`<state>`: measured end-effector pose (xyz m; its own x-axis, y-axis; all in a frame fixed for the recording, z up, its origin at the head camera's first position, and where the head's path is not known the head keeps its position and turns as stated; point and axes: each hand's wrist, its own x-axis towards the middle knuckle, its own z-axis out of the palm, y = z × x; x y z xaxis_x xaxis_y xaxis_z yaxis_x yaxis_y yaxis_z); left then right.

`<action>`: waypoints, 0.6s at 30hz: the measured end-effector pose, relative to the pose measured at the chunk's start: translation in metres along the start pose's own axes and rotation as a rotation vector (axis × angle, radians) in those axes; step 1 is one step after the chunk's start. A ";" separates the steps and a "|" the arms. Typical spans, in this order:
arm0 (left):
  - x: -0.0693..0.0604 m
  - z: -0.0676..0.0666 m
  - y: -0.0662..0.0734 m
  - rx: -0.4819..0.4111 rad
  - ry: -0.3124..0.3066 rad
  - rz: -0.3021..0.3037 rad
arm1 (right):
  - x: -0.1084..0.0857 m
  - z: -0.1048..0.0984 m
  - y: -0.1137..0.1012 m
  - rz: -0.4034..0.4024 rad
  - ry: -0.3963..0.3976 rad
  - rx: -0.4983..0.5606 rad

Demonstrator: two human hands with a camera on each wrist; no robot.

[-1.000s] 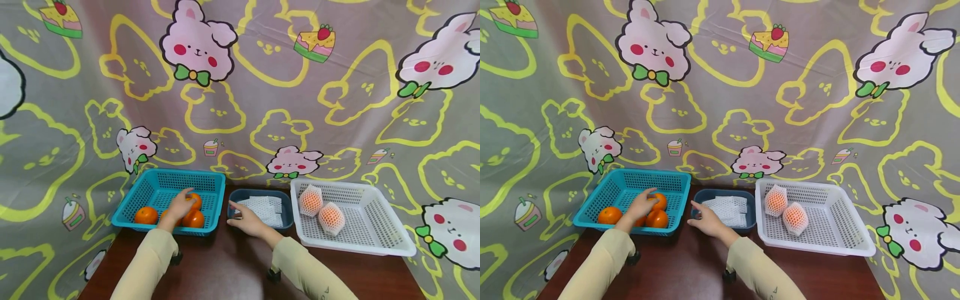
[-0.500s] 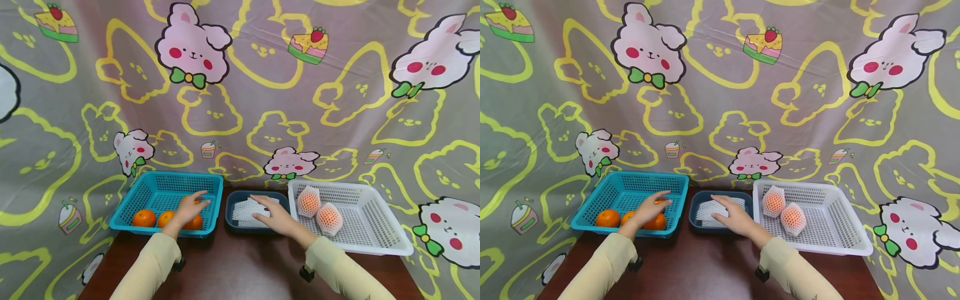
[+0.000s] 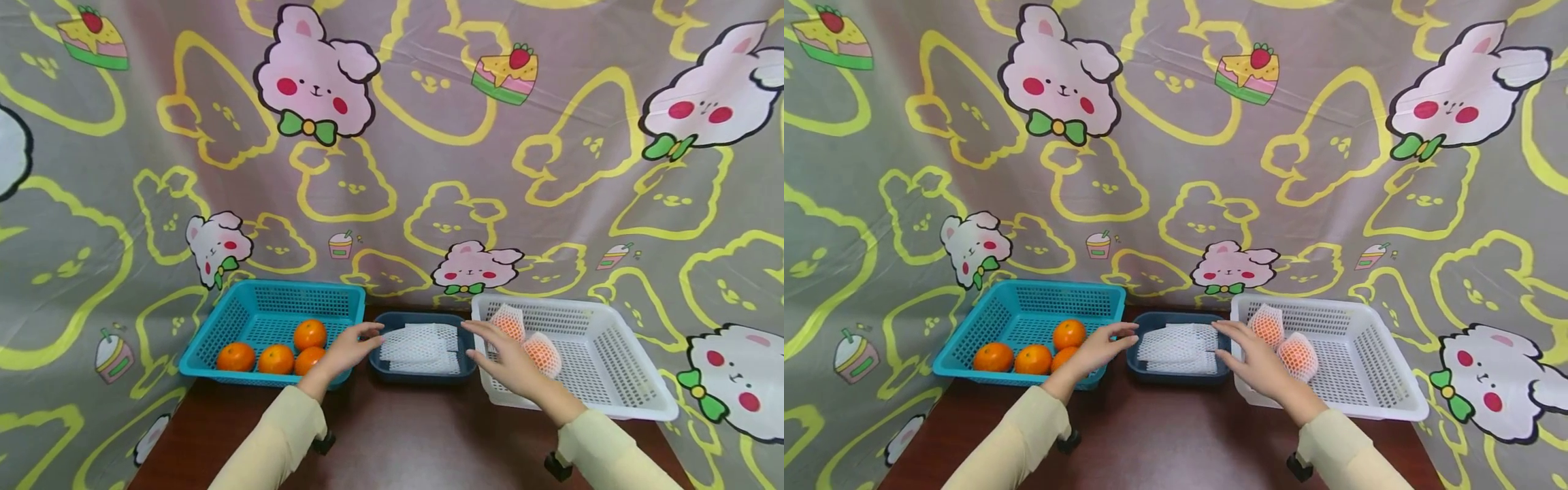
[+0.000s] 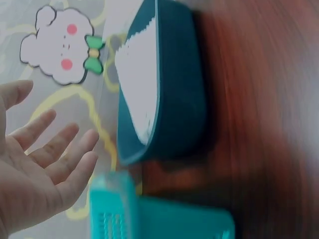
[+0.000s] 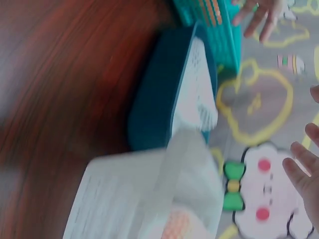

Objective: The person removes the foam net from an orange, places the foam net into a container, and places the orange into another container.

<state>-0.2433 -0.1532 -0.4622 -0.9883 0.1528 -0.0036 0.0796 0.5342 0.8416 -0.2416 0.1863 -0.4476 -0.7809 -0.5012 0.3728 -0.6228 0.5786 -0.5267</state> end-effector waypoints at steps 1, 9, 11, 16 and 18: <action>0.001 0.005 0.001 -0.011 -0.012 0.011 | -0.004 -0.004 0.004 0.008 0.020 -0.013; 0.006 0.044 0.006 -0.112 -0.120 0.069 | -0.029 -0.023 0.035 0.042 0.178 -0.098; 0.009 0.054 0.010 -0.138 -0.140 0.063 | -0.033 -0.028 0.042 0.059 0.197 -0.103; 0.014 0.080 0.022 -0.262 -0.180 -0.007 | -0.041 -0.037 0.061 0.116 0.206 -0.119; 0.017 0.090 0.026 -0.330 -0.194 -0.044 | -0.042 -0.039 0.068 0.141 0.206 -0.123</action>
<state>-0.2461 -0.0623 -0.4890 -0.9442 0.3071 -0.1193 -0.0401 0.2523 0.9668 -0.2526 0.2718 -0.4697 -0.8457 -0.2765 0.4565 -0.4989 0.7132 -0.4924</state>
